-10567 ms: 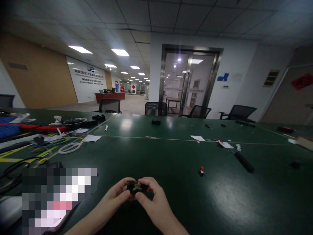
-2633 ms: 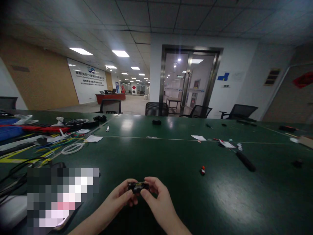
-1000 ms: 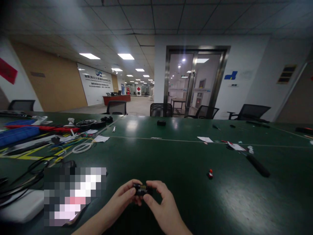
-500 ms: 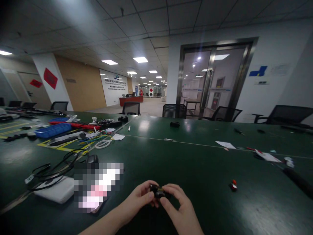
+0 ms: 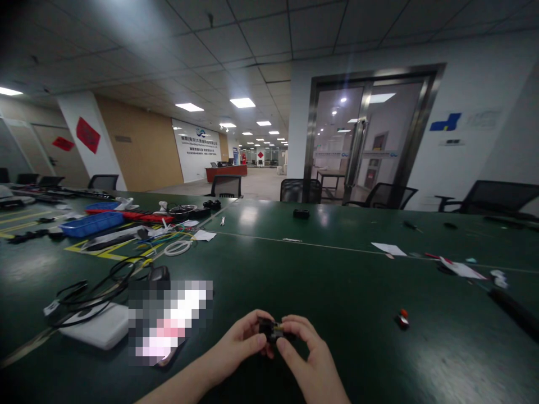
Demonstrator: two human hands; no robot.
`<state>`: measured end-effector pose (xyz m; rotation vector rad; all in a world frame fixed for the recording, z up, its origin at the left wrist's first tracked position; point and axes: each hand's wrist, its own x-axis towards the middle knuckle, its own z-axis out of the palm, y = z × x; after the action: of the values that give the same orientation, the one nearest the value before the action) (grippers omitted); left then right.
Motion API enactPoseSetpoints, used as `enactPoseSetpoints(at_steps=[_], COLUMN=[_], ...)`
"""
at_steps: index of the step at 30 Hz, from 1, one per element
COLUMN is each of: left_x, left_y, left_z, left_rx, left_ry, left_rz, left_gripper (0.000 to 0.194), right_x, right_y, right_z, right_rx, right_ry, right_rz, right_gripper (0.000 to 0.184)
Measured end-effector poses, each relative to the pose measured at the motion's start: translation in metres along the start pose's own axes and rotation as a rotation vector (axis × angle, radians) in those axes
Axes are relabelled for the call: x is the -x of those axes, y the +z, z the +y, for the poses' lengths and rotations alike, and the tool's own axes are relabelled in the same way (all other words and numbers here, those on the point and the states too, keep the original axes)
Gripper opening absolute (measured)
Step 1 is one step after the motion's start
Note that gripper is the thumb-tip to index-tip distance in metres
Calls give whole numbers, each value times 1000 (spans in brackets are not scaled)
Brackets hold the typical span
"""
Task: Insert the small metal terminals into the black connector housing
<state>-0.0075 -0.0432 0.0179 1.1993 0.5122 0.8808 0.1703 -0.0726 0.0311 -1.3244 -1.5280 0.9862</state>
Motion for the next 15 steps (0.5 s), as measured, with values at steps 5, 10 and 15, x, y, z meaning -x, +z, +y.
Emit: enactPoseSetpoints(at_steps=[5,10,15], left_x=[-1,-2,-2], left_y=[-1,-2,-1], left_z=[-3,-4,1], left_rx=[-37,-58,-30], left_ry=[-7,-1,-16], left_rz=[15,40,92], left_gripper=[32,34,36], right_x=[-2,-5,-6], right_y=[0,-3,-7], right_z=[5,2,-3], right_rx=[-83,-235,-342], right_ry=[5,56,135], right_rz=[16,134,232], right_gripper=[27,35,38])
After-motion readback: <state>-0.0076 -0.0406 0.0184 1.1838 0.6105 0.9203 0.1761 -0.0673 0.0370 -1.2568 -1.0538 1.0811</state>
